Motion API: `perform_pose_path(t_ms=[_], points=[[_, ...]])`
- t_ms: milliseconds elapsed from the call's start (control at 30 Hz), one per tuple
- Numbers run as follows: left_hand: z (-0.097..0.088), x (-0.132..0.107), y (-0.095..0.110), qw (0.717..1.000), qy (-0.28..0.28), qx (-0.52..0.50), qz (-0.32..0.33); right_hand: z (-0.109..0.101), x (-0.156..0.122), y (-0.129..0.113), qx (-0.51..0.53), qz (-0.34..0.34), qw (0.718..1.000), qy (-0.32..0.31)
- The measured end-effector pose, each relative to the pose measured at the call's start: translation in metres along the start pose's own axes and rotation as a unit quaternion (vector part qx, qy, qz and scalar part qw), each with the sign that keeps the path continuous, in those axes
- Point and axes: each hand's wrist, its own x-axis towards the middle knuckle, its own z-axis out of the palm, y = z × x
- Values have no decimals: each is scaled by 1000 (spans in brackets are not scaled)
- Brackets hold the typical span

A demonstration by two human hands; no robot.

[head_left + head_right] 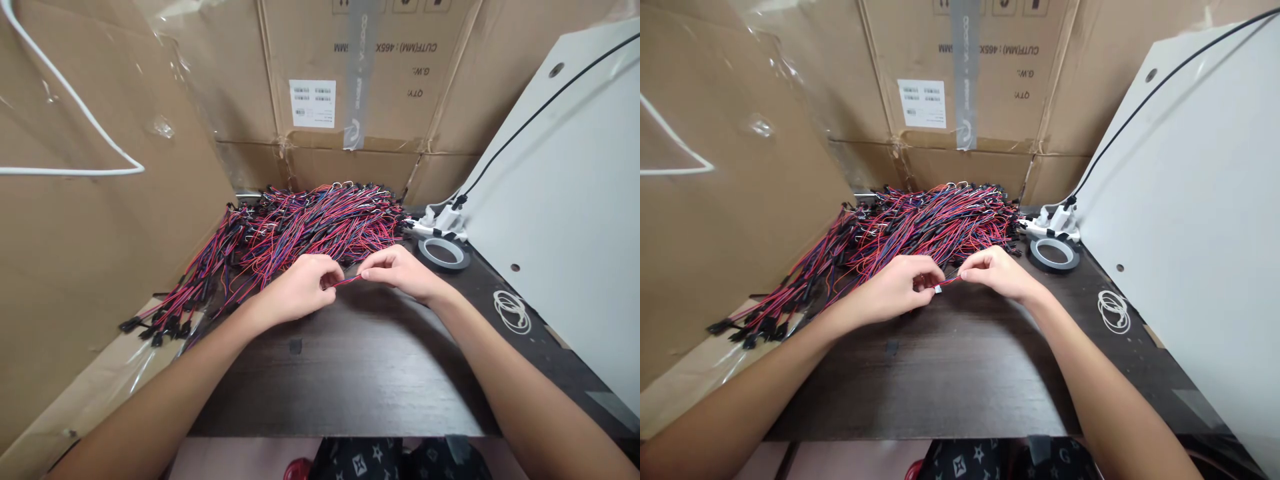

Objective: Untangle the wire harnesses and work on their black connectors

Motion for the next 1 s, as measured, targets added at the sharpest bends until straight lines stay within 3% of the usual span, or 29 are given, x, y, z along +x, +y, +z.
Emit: perform_pose_path(t_ms=[400,567,733,1000], points=[[0,1,-1,980,-47,-167,-103,-1,0,3,-8,-6,1000,-14],[-7,0,4,919,-112,-331,-184,-1,0,3,-11,-16,999,-29],[-12,-1,1,883,-125,-419,-172,-1,0,3,-15,-9,1000,-23],[-10,2,-5,896,-102,-398,-167,-1,1,4,-11,-11,1000,-13]])
